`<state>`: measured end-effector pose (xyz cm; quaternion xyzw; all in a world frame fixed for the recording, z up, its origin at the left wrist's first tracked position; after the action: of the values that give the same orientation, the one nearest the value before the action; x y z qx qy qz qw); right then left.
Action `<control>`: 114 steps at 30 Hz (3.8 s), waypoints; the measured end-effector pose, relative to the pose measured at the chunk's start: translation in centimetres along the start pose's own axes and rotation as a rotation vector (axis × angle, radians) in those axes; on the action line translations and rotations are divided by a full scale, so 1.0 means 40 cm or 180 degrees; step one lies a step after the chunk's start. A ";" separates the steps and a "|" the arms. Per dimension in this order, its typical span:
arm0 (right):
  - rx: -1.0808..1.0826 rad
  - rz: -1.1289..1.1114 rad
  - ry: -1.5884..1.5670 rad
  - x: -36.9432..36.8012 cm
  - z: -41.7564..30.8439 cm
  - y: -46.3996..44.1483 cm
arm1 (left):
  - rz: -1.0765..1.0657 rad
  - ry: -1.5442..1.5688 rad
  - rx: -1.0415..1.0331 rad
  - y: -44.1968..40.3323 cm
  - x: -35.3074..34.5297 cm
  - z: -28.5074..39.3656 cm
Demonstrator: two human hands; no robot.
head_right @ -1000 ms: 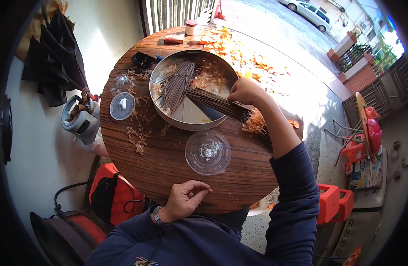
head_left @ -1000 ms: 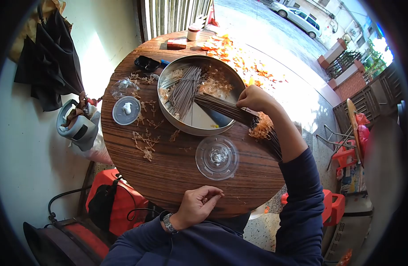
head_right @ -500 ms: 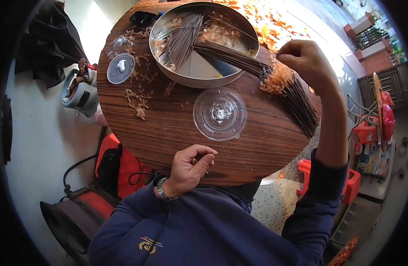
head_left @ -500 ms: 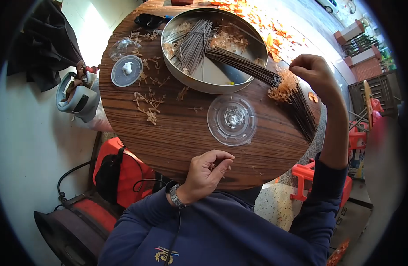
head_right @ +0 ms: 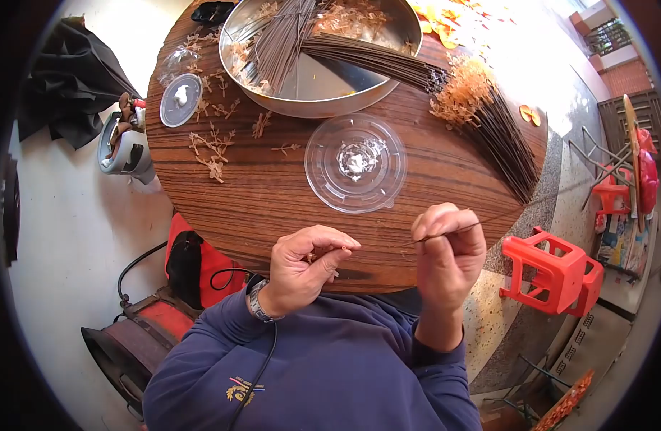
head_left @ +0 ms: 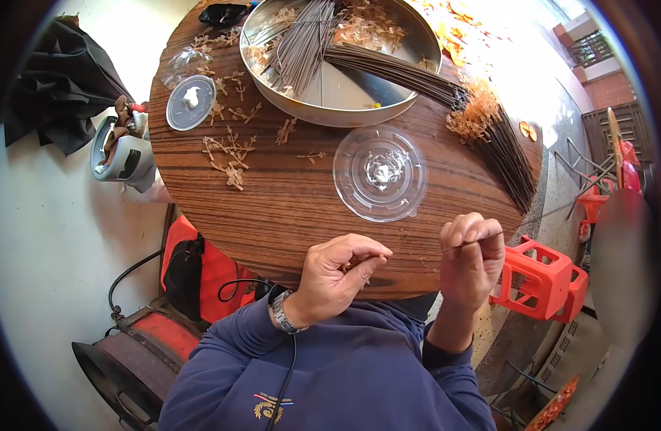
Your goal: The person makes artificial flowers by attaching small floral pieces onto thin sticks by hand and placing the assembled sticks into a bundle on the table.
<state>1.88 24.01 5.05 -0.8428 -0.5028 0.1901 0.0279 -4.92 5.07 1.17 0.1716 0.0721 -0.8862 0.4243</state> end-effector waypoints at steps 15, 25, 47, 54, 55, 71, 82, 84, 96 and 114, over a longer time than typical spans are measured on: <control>0.0913 0.0096 0.0844 -0.075 0.037 0.059 | 0.0032 -0.0325 -0.0396 -0.001 -0.007 0.019; 0.0878 0.0082 0.0922 -0.078 0.045 0.063 | -0.0099 -0.0423 -0.0680 -0.004 -0.009 0.023; 0.1159 -0.0077 0.1878 -0.091 0.026 0.055 | -0.0028 -0.0692 -0.0466 -0.005 -0.004 0.026; 0.1103 -0.0195 0.1990 -0.093 0.027 0.056 | -0.0057 -0.0848 -0.0592 -0.005 -0.009 0.026; 0.1062 -0.0254 0.2011 -0.095 0.030 0.057 | -0.0065 -0.0859 -0.0616 -0.005 -0.009 0.026; 0.2423 -0.0240 0.5104 -0.108 -0.158 0.073 | -0.0175 -0.1010 -0.0476 -0.010 -0.035 0.036; 0.2266 -0.0638 0.5490 -0.006 -0.171 -0.054 | -0.0027 -0.0839 -0.0342 -0.006 -0.023 0.042; 0.2198 0.0011 0.5489 0.063 -0.206 -0.119 | -0.0076 -0.0779 -0.0253 -0.005 -0.024 0.038; 0.1641 0.0461 0.5822 0.170 -0.134 -0.342 | -0.0095 -0.0609 -0.0283 0.005 -0.012 0.030; -0.0363 -0.1805 0.5573 -0.176 -0.023 -0.597 | -0.0093 -0.0248 -0.0184 0.007 0.004 0.034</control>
<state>-20.77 29.89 13.64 -0.5313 -0.4985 -0.5543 0.4024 -5.11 4.40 2.39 0.1235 0.0835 -0.8959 0.4185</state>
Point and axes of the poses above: each hand's wrist, its own y-axis away from the middle knuckle, its own x-axis out of the back of the hand, z = x × y, the point moved 7 cm from there along -y, towards the middle knuckle, and after that the axes turned 11 degrees about y, right-handed, at the moved point
